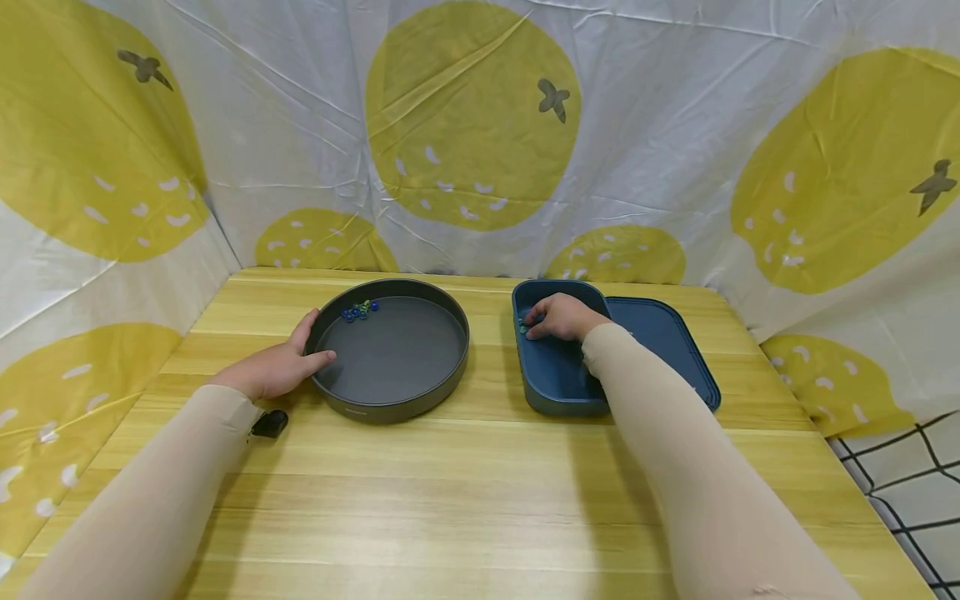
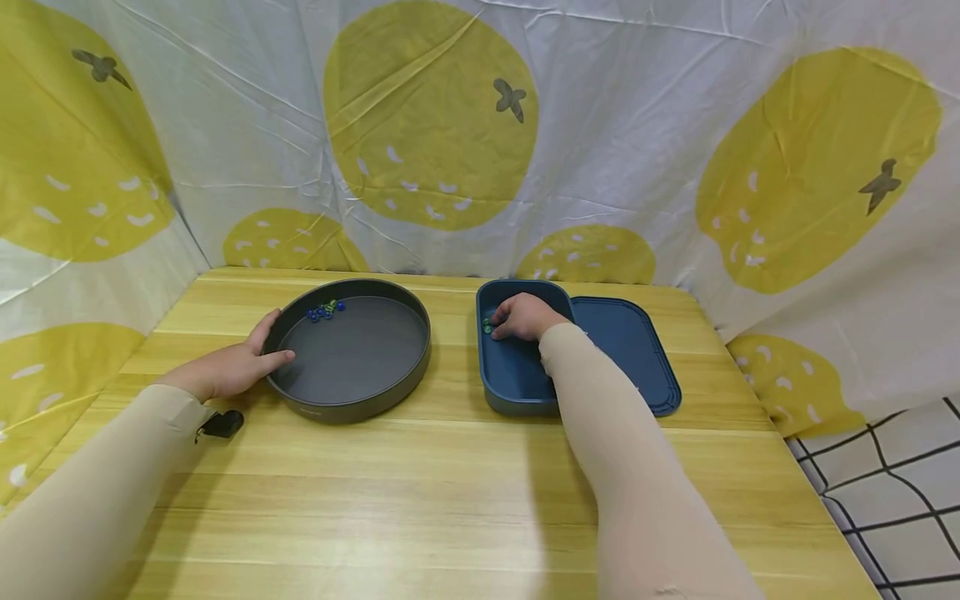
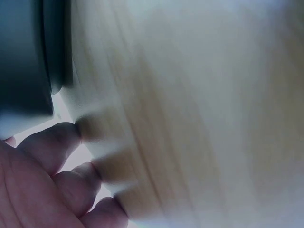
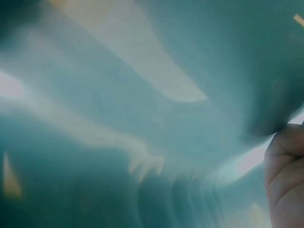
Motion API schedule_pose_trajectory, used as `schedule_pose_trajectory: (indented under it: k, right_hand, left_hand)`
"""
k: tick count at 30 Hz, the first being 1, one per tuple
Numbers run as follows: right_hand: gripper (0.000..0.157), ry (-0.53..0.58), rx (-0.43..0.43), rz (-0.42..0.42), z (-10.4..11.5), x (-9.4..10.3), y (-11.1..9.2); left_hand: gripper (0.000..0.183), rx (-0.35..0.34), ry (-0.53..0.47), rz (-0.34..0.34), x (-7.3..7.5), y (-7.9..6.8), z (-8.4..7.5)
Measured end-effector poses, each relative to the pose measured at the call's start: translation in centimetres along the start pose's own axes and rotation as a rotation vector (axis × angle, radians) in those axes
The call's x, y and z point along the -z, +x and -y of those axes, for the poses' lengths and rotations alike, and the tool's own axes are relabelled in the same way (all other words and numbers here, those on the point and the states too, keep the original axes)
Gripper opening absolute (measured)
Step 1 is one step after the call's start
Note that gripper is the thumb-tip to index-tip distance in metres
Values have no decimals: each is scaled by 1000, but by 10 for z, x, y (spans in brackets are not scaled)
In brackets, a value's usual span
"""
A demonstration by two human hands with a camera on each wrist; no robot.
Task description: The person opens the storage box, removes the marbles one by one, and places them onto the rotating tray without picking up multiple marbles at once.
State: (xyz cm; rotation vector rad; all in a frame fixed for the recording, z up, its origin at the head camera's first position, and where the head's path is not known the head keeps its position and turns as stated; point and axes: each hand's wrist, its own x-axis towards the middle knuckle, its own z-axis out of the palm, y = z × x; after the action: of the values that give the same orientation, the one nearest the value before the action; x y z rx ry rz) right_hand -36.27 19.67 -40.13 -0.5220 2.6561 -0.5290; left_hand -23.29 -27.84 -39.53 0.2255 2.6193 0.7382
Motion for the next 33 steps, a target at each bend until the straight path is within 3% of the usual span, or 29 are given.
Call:
schedule_pose_trajectory:
  k: [9, 33]
  right_hand:
    - [34, -8, 42, 33, 5, -2, 3]
    - [39, 31, -16, 67, -1, -6, 7]
  left_hand:
    - [100, 7, 1, 5, 1, -1, 1]
    - [99, -1, 8, 2, 0, 2, 1]
